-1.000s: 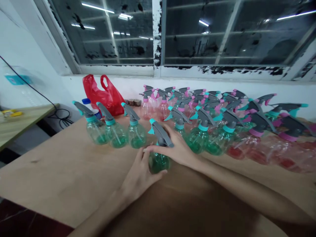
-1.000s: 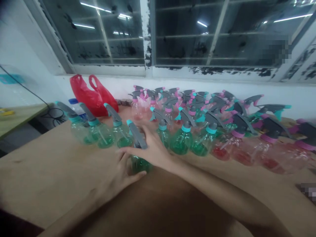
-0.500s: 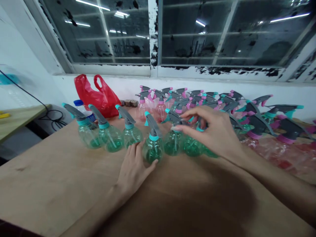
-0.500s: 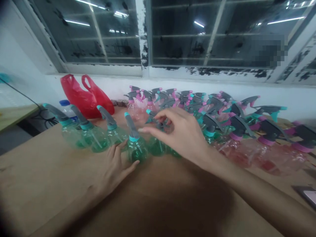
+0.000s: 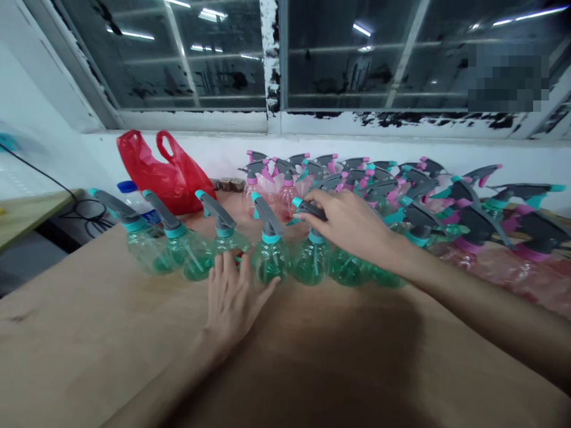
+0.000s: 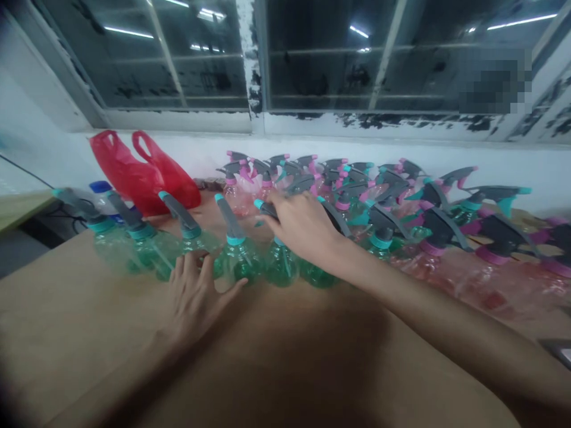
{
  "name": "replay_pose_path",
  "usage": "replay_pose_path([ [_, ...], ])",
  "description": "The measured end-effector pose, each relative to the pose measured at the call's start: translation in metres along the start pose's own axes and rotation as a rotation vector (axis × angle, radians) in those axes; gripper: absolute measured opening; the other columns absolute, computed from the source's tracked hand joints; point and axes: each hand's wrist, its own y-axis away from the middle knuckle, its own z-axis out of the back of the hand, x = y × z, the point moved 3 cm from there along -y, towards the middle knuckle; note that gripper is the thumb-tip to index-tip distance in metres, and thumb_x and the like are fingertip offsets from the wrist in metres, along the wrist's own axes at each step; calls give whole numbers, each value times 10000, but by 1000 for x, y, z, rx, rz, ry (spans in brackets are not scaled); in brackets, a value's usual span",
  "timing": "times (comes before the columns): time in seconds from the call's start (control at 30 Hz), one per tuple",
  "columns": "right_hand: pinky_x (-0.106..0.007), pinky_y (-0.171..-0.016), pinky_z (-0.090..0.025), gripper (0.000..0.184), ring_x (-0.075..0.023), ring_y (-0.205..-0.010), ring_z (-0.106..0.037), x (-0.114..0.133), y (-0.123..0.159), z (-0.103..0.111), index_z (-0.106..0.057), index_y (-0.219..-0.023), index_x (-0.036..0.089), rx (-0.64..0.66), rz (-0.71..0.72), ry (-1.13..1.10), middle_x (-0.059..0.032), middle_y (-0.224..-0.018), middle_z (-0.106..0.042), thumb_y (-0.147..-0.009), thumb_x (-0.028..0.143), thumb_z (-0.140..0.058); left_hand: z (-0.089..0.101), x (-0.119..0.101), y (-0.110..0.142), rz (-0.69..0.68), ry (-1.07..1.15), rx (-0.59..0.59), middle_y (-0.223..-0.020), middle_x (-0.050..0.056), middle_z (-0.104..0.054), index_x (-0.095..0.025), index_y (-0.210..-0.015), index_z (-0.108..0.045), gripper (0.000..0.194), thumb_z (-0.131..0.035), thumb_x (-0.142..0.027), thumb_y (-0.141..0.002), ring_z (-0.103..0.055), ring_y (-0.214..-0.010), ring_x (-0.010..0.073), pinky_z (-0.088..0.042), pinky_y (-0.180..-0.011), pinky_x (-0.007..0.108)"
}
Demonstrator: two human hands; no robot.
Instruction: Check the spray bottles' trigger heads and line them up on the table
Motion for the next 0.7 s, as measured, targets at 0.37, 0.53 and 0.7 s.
replay_pose_path([
  [0.37, -309, -549, -389, 307, -265, -700, -666, -1, 11, 8, -630, -1041, 125, 35, 9, -60, -92, -763, -718, -906, 364, -494, 8, -4, 4, 17, 81, -51, -1085, 148, -483, -157, -1341, -404, 673, -588, -550, -826, -497, -988, 354, -436, -806, 481],
  [0.53, -317, -581, -381, 300, -263, -719, -650, 7, 34, 22, -640, -1026, 125, 50, 47, -51, -104, -773, -710, -904, 352, -487, 30, -34, 23, -90, 341, -3, -1139, 121, -481, -212, -1408, -299, 661, -548, -514, -875, -503, -1065, 326, -425, -907, 502],
  [0.7, -294, -528, -312, 266, -197, -605, -595, 6, 60, 42, -652, -897, 174, 96, 7, -113, -48, -678, -671, -895, 390, -496, 32, -81, 32, -103, 638, 238, -1342, 123, -392, -233, -1414, -217, 771, -620, -503, -814, -435, -1225, 317, -422, -964, 481],
])
